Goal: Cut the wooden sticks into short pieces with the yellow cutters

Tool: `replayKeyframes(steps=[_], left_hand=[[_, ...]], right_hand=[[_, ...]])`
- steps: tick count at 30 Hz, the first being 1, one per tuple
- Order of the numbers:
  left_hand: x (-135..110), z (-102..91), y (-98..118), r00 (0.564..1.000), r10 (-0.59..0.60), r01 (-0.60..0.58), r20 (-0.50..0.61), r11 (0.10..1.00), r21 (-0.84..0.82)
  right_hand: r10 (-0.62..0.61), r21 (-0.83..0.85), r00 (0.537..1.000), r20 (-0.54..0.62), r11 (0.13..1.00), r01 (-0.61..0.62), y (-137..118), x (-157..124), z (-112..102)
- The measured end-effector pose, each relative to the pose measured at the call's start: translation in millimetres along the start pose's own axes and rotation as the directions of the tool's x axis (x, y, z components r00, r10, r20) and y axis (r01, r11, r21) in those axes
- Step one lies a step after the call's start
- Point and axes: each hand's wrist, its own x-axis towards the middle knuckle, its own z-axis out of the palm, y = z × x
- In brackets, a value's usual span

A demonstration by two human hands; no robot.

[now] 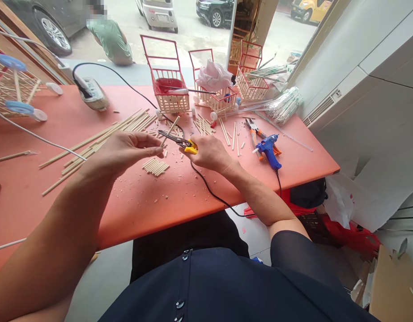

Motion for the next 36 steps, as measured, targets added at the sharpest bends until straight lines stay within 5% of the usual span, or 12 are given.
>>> replayKeyframes(steps=[6, 12, 18, 21, 24, 29, 36], left_hand=[[3, -22.9, -5, 0.994, -0.011, 0.062, -0.106, 0.870, 0.489], [13, -34.4, -23, 0.996, -0.082, 0.073, -0.017, 0.750, 0.658], [13, -39.9, -28, 0.997, -0.048, -0.002, 0.055, 0.739, 0.674], [8, -35.0, -20, 0.999, -0.010, 0.027, -0.031, 0.768, 0.639], [1, -23.0, -8, 0.987, 0.061, 0.012, -0.152, 0.897, 0.441], [-4, 3.2, -3, 0.991, 0.071, -0.064, -0.117, 0.996, 0.068], [-12, 29.2, -3, 0.931, 0.243, -0.184, -0.273, 0.957, 0.225]], right_hand=[[-0.005, 0.031, 0.998, 0.068, 1.000, 0.003, 1, 1, 0], [-0.008, 0.054, 0.994, 0.108, 0.999, 0.002, 1, 1, 3], [-0.007, 0.076, 0.994, 0.110, 0.997, -0.001, 1, 1, 3], [-0.010, 0.095, 0.994, 0.110, 0.995, 0.000, -1, 0, 2], [-0.004, 0.110, 0.995, 0.096, 0.994, -0.007, -3, 0, 2], [0.005, 0.131, 0.998, 0.059, 0.991, -0.012, -3, 0, 3], [-0.008, 0.094, 1.000, 0.011, 0.996, 0.007, -7, -4, 7]])
